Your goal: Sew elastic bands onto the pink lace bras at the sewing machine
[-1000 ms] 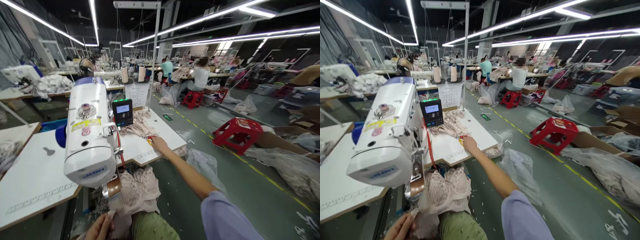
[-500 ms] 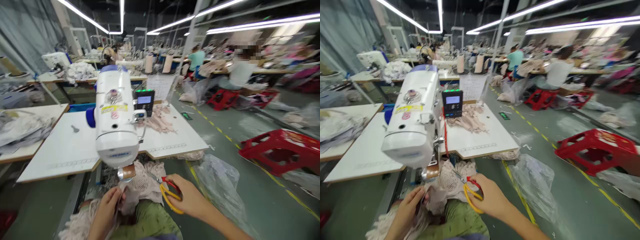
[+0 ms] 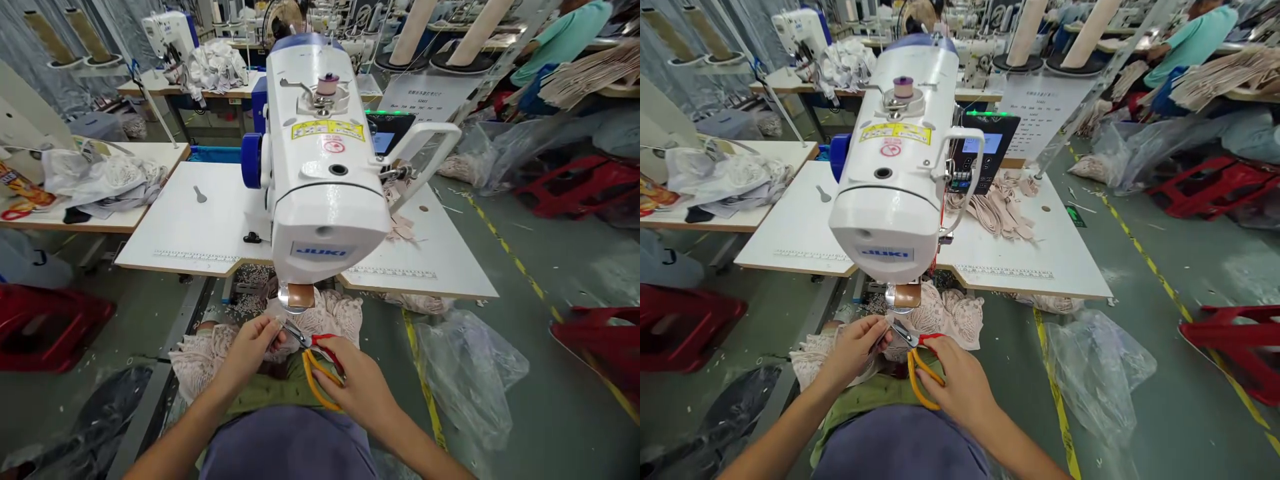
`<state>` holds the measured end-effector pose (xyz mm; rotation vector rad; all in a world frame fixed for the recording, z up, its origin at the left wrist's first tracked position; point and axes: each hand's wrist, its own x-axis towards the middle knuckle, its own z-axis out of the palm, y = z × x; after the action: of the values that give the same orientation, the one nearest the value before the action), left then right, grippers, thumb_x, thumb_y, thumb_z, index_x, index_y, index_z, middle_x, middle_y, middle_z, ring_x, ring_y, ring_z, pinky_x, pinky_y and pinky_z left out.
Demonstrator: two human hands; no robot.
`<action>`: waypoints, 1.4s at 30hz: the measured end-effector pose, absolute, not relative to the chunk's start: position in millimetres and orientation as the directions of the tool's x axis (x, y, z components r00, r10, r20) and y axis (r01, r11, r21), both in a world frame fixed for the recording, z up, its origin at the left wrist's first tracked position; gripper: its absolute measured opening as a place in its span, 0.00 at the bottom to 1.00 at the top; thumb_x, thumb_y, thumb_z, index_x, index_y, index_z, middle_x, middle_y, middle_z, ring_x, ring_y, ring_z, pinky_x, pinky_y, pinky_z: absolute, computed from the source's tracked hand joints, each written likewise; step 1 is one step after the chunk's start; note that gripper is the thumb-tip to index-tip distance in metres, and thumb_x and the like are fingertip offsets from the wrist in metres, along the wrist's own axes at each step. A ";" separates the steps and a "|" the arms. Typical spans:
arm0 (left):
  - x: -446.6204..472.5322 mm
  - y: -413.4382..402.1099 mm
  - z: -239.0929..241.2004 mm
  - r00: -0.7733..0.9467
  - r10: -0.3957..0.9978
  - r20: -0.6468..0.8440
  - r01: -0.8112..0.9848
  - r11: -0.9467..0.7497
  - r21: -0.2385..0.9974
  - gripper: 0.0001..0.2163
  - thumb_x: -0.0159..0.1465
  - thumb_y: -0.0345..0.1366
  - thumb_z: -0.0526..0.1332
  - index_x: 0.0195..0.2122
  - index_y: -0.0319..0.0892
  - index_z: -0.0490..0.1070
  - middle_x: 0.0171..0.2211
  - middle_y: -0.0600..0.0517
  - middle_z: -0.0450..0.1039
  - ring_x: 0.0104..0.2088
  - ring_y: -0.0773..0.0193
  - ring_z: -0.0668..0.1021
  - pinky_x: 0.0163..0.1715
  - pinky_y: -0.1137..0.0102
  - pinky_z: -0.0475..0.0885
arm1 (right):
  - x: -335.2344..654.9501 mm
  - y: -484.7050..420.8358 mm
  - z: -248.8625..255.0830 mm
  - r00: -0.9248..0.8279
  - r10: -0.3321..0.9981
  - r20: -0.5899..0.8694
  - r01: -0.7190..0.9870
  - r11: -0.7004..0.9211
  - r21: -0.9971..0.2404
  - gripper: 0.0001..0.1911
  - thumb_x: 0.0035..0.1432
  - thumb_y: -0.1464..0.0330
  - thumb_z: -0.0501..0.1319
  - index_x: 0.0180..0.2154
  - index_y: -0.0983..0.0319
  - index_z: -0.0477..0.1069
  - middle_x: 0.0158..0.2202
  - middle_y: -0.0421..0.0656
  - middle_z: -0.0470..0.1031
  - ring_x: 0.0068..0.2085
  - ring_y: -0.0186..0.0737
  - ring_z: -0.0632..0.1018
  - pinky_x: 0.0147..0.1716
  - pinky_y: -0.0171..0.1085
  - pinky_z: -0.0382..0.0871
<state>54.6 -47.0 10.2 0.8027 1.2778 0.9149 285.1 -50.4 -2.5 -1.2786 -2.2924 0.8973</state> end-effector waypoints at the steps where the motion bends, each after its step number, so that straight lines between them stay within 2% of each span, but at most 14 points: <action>1: 54.6 -47.0 10.2 0.057 0.900 -0.431 -0.101 0.435 0.895 0.16 0.64 0.48 0.60 0.28 0.40 0.71 0.28 0.53 0.72 0.28 0.67 0.70 0.31 0.72 0.65 | 282.7 -48.2 -2.3 -0.527 0.850 -0.005 0.622 0.382 -0.684 0.19 0.60 0.66 0.61 0.53 0.58 0.67 0.51 0.48 0.75 0.49 0.47 0.78 0.44 0.43 0.74; 6: 52.4 -46.0 14.2 0.050 0.893 -0.446 -0.060 0.449 0.892 0.13 0.63 0.44 0.59 0.27 0.41 0.71 0.26 0.53 0.71 0.27 0.66 0.69 0.30 0.72 0.63 | 284.6 -42.6 -4.2 -0.567 0.822 -0.057 0.594 0.360 -0.720 0.19 0.61 0.66 0.61 0.54 0.57 0.67 0.50 0.47 0.77 0.45 0.45 0.79 0.41 0.41 0.74; 10: 48.6 -45.0 16.1 0.059 0.878 -0.475 -0.120 0.479 0.869 0.11 0.61 0.40 0.59 0.23 0.41 0.67 0.23 0.55 0.66 0.22 0.69 0.62 0.24 0.73 0.56 | 297.0 -46.9 -5.1 -0.530 0.839 -0.128 0.590 0.256 -0.766 0.16 0.63 0.64 0.59 0.53 0.55 0.69 0.44 0.47 0.78 0.37 0.43 0.79 0.33 0.38 0.73; 14: 45.6 -44.2 13.0 0.075 0.866 -0.494 -0.212 0.498 0.841 0.17 0.59 0.47 0.61 0.21 0.42 0.62 0.19 0.58 0.59 0.19 0.72 0.55 0.21 0.73 0.50 | 301.3 -53.9 -3.0 -0.467 0.868 -0.171 0.598 0.168 -0.784 0.20 0.55 0.67 0.62 0.51 0.55 0.67 0.41 0.46 0.76 0.31 0.41 0.76 0.28 0.38 0.71; 18: 44.4 -44.5 8.0 0.034 0.880 -0.474 -0.233 0.468 0.853 0.20 0.57 0.53 0.64 0.22 0.42 0.63 0.18 0.59 0.58 0.19 0.73 0.56 0.21 0.74 0.50 | 291.8 -55.4 -1.1 -0.496 0.849 -0.182 0.593 0.178 -0.786 0.25 0.50 0.68 0.63 0.51 0.55 0.65 0.44 0.46 0.74 0.32 0.41 0.74 0.31 0.40 0.72; 24: 43.9 -47.7 2.8 -0.035 0.904 -0.426 -0.101 0.421 0.901 0.17 0.62 0.51 0.63 0.27 0.40 0.70 0.23 0.56 0.66 0.23 0.71 0.64 0.24 0.74 0.58 | 270.5 -46.3 -4.1 -0.488 0.843 -0.228 0.595 0.129 -0.793 0.24 0.52 0.66 0.64 0.52 0.55 0.66 0.48 0.46 0.74 0.37 0.43 0.76 0.35 0.41 0.72; 28: 42.5 -48.5 1.4 -0.066 0.914 -0.399 -0.007 0.400 0.917 0.16 0.64 0.48 0.61 0.27 0.40 0.70 0.24 0.56 0.68 0.25 0.69 0.67 0.26 0.74 0.60 | 264.3 -38.8 -3.9 -0.485 0.843 -0.234 0.565 0.098 -0.819 0.22 0.54 0.64 0.63 0.51 0.57 0.69 0.49 0.47 0.75 0.42 0.46 0.78 0.39 0.42 0.73; 33: 40.3 -51.3 2.7 -0.075 0.921 -0.383 0.050 0.387 0.921 0.16 0.65 0.47 0.60 0.27 0.40 0.70 0.24 0.56 0.67 0.25 0.68 0.66 0.26 0.74 0.59 | 265.6 -35.7 -0.9 -0.470 0.826 -0.310 0.574 0.020 -0.818 0.20 0.58 0.61 0.62 0.52 0.55 0.72 0.48 0.46 0.77 0.41 0.45 0.79 0.35 0.39 0.72; 38: 43.5 -53.4 0.3 -0.098 0.913 -0.396 -0.013 0.397 0.918 0.17 0.63 0.49 0.61 0.26 0.40 0.68 0.22 0.58 0.62 0.23 0.71 0.62 0.24 0.75 0.57 | 280.6 -47.1 -4.4 -0.453 0.835 -0.312 0.595 0.023 -0.803 0.19 0.62 0.58 0.60 0.54 0.54 0.71 0.45 0.45 0.78 0.34 0.40 0.78 0.30 0.35 0.71; 42: 46.7 -51.4 -2.5 -0.118 0.890 -0.441 -0.127 0.427 0.895 0.19 0.60 0.52 0.63 0.26 0.41 0.65 0.20 0.60 0.58 0.21 0.72 0.59 0.22 0.76 0.56 | 316.3 -33.4 -4.8 -0.420 0.859 -0.291 0.686 0.091 -0.721 0.19 0.62 0.58 0.59 0.53 0.54 0.72 0.43 0.45 0.79 0.32 0.40 0.78 0.29 0.36 0.71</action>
<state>46.7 -51.4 -2.5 0.7301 1.4191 1.0121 316.3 -33.4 -4.8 -1.5589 -2.1581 1.2349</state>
